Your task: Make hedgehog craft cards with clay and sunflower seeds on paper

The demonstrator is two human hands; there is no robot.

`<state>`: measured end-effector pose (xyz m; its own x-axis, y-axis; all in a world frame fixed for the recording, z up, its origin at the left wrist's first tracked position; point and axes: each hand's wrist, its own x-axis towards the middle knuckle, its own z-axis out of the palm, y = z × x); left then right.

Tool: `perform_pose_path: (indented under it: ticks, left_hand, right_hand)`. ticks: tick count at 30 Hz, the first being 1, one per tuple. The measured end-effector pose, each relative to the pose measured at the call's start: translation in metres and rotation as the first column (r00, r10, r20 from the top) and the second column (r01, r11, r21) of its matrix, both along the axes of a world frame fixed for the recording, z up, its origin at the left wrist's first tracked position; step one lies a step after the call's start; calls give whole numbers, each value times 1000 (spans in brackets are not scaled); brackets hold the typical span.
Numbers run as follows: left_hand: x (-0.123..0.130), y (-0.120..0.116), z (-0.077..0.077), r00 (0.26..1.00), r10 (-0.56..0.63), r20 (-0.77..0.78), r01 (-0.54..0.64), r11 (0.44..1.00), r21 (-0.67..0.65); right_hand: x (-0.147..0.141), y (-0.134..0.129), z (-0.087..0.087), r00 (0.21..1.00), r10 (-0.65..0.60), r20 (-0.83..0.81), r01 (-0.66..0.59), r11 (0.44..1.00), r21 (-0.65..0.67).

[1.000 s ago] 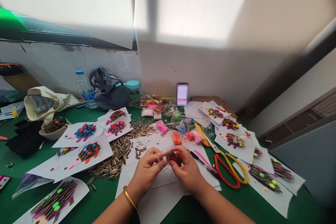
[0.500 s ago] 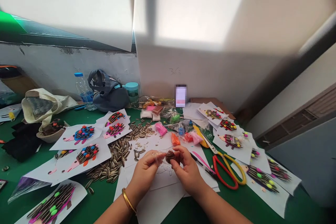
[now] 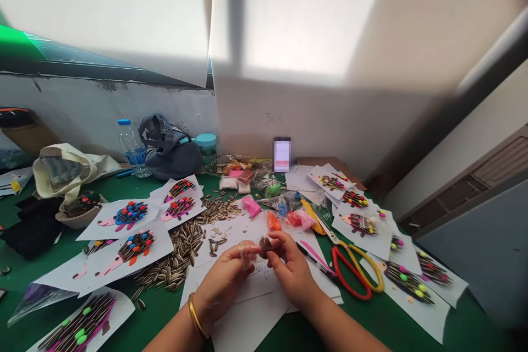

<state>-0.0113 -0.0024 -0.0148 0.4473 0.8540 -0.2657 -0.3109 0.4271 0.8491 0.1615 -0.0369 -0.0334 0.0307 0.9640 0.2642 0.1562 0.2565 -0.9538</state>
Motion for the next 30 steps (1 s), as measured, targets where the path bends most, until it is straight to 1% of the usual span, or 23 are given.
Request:
perform_pose_path:
  ticks: [2, 5, 10, 14, 17, 21, 25, 28, 30]
  left_hand:
    - [-1, 0, -2, 999, 33, 27, -31, 998, -57]
    - [-2, -1, -2, 997, 37, 65, -31, 996, -89]
    - [-3, -1, -2, 995, 13, 98, -6, 997, -74]
    - [-4, -1, -3, 994, 33, 100, -23, 995, -93]
    - [-4, 1, -4, 995, 21, 96, -11, 995, -104]
    - [-5, 3, 0, 996, -29, 89, 37, 996, -87]
    - [-4, 3, 7, 994, -88, 67, 90, 996, -26]
    - [-3, 2, 10, 988, -144, 53, 142, 989, 32]
    - [-2, 1, 11, 986, -160, 47, 157, 986, 59]
  right_hand:
    - [0, 0, 1, 1000, 16, -9, -15, 1000, 19]
    - [0, 0, 1, 1000, 22, -6, -21, 999, 47]
    - [2, 1, 4, 998, 36, 48, -42, 992, 116]
    - [3, 1, 12, 995, 33, 91, -46, 989, 144]
    - [4, 1, 14, 992, 22, 121, -38, 991, 128]
    - [5, 1, 7, 994, 5, 108, -13, 997, 70]
    - [6, 3, 2, 990, -5, 138, -1, 999, 50]
    - [5, 4, 4, 988, 30, 149, -32, 999, 15]
    - [3, 4, 6, 988, 55, 143, -54, 998, -11]
